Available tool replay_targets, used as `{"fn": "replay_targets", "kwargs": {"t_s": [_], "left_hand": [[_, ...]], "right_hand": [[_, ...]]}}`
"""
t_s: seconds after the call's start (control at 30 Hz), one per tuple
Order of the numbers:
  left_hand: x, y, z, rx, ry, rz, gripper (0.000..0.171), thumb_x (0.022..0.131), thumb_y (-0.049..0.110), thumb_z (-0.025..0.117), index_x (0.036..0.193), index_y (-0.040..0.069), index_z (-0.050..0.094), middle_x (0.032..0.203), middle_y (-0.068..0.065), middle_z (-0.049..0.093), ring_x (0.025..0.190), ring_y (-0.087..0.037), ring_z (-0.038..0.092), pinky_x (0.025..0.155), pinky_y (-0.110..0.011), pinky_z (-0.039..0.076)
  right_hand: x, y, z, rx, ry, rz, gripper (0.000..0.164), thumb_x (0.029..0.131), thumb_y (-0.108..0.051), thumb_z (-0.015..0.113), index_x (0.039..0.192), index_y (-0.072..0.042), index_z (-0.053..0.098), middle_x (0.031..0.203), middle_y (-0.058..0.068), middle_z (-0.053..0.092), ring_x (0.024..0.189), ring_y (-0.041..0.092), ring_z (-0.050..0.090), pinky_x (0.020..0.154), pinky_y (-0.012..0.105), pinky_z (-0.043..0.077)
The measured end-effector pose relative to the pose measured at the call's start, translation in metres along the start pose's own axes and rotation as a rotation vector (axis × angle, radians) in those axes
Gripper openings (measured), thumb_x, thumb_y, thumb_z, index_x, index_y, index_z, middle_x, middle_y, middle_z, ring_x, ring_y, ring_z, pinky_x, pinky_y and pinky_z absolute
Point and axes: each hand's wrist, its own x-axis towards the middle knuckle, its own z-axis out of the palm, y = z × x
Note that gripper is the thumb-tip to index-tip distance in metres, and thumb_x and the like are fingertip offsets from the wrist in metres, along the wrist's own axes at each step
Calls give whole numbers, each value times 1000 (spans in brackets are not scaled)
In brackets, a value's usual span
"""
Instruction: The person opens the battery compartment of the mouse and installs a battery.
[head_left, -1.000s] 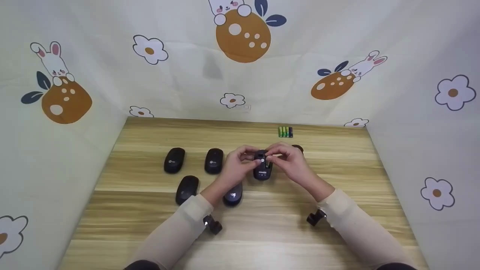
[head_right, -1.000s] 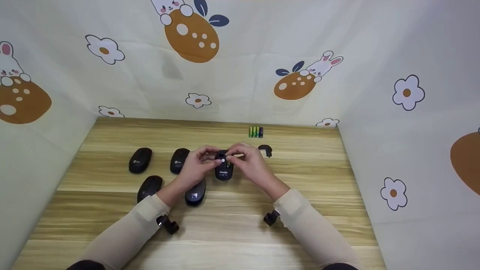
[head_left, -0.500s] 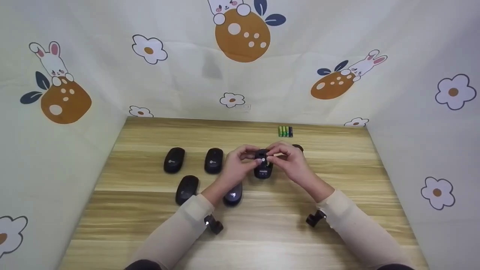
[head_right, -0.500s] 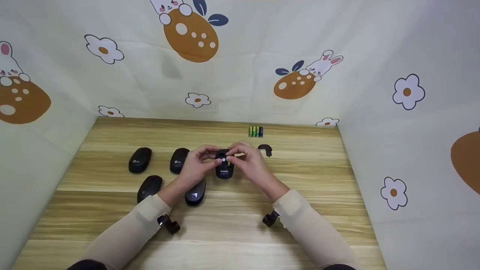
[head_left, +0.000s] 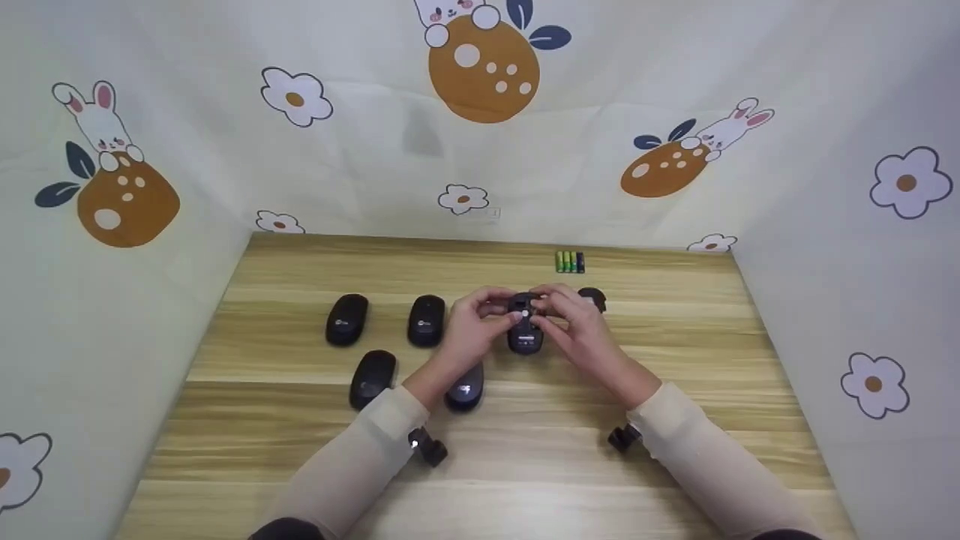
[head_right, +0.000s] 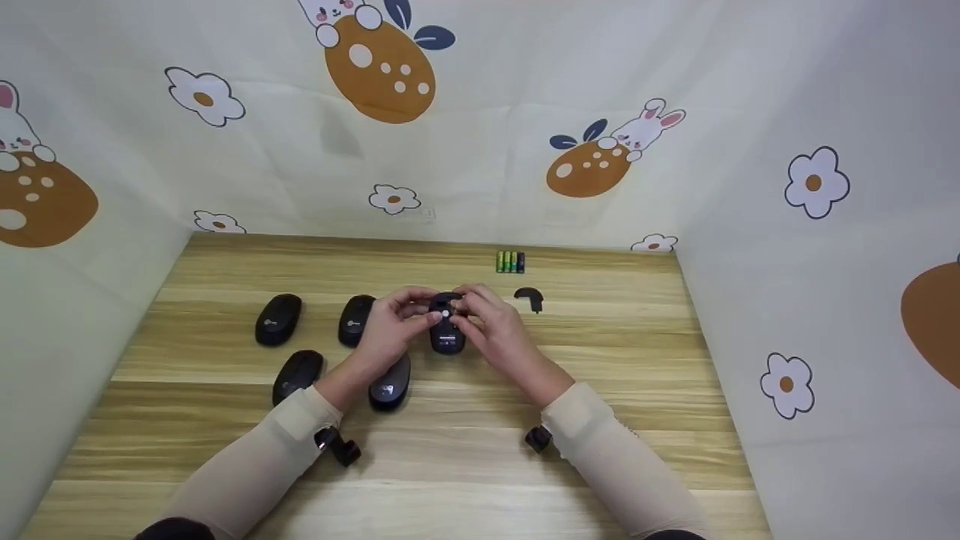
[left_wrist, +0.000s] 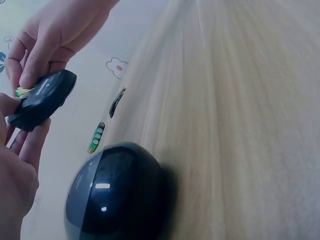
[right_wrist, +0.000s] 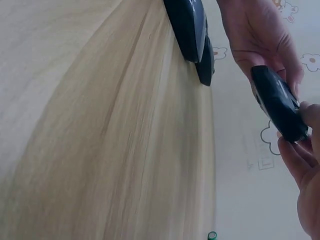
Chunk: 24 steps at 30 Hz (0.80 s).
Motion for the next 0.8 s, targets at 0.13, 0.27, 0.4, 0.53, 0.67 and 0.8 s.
{"fn": "replay_targets", "kwargs": {"t_s": [0.13,0.27,0.4,0.53,0.67,0.8], "left_hand": [[0,0,0,-10,-5,-6,37,94,2,86,128,-4,75,117,-14,79,103,-23,77,86,-26,63],[1,-1,1,-17,-2,-9,38,93,2,86,129,-3,75,119,-13,79,103,-23,77,88,-27,64],[1,-1,2,-9,3,-11,38,92,2,87,129,-1,76,119,-12,79,103,-22,77,86,-27,64],[2,-1,2,1,5,-1,38,92,1,88,128,0,77,120,-11,79,103,-22,77,85,-26,64],[3,-1,2,20,7,-1,39,91,3,89,128,1,77,121,-10,79,104,-22,77,87,-27,64],[4,0,3,35,11,-11,39,91,4,89,128,2,77,121,-9,79,104,-23,77,86,-28,64]], "right_hand": [[-2,3,0,-47,15,-49,20,98,-1,81,117,-3,75,133,14,74,121,34,73,100,33,63],[-3,3,1,1,55,-20,20,99,1,80,118,-5,79,133,13,75,119,33,74,100,33,63],[-3,1,2,112,72,64,18,99,2,80,115,-6,81,132,11,75,118,32,74,96,31,64],[-2,-2,2,193,81,134,14,99,2,79,110,-7,81,130,11,75,117,31,74,97,32,64],[1,-5,3,264,100,212,11,98,5,80,105,-4,78,127,13,75,116,30,73,97,37,65],[2,-8,3,331,118,297,15,98,6,79,111,1,74,124,15,75,112,28,74,99,36,63]]}}
